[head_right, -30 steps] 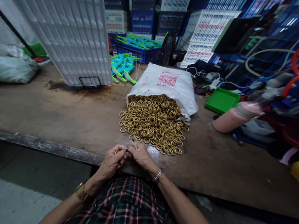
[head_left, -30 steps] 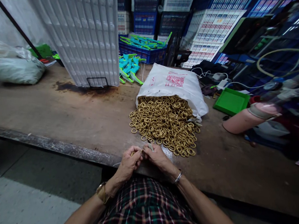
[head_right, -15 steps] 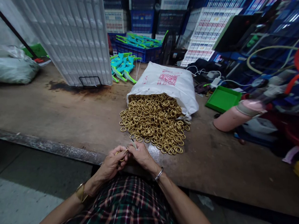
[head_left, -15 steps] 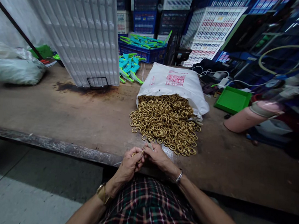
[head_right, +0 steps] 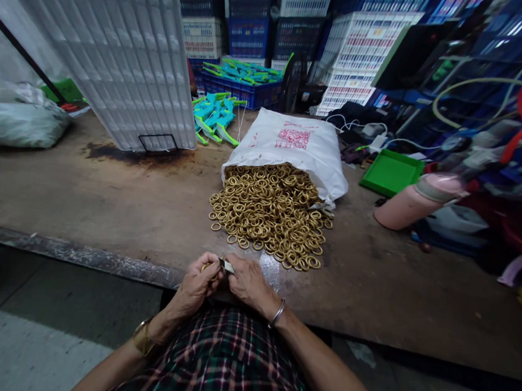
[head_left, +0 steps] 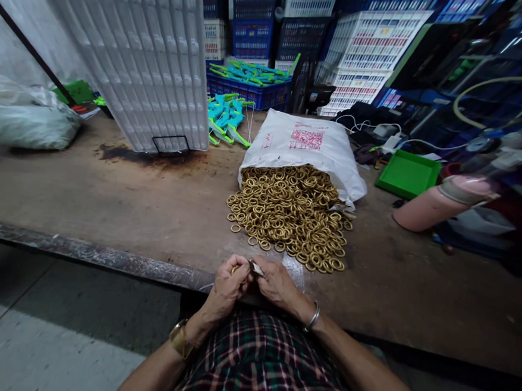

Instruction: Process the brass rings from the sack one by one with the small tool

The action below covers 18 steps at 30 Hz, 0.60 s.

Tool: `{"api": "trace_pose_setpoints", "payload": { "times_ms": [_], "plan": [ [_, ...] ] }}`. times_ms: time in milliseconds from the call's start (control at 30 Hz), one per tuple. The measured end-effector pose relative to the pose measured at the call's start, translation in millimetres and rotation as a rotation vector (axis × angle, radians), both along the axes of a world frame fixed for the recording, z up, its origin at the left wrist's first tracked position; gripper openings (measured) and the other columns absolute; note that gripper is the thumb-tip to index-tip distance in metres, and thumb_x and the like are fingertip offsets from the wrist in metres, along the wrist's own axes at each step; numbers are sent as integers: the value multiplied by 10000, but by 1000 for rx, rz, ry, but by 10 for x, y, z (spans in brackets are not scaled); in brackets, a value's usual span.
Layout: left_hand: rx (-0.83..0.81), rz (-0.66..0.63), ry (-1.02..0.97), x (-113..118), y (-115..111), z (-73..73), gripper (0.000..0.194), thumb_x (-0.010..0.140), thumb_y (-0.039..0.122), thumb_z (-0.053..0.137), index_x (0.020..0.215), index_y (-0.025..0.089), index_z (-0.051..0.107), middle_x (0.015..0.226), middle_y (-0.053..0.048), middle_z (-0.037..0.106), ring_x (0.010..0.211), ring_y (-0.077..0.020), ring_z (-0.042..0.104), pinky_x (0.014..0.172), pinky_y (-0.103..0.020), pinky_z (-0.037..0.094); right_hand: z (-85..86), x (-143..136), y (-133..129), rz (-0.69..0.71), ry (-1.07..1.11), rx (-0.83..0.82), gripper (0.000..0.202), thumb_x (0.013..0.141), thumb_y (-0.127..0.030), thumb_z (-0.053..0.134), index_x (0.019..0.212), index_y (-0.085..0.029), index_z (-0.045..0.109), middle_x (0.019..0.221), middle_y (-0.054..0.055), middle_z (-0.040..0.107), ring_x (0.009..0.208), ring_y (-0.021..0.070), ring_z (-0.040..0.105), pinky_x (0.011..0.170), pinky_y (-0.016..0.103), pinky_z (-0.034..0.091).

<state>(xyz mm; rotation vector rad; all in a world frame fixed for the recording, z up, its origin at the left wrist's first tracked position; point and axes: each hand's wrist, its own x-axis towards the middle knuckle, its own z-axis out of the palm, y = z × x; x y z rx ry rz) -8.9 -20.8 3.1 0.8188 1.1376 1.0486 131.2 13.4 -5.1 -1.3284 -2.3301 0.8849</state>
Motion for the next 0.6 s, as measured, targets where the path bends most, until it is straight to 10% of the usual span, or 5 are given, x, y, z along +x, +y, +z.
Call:
{"api": "trace_pose_setpoints", "payload": {
  "times_ms": [600],
  "plan": [
    [145,-41,231,-146,-99,-11,288,786,436,521,668,176,488,505,43,458,437,-69,367,442,-192,281,48,-66,36,27,-274,-10,258,701,-109,409,907,-160,556,720,55,622,613,146,517,553,242,271]
  ]
}}
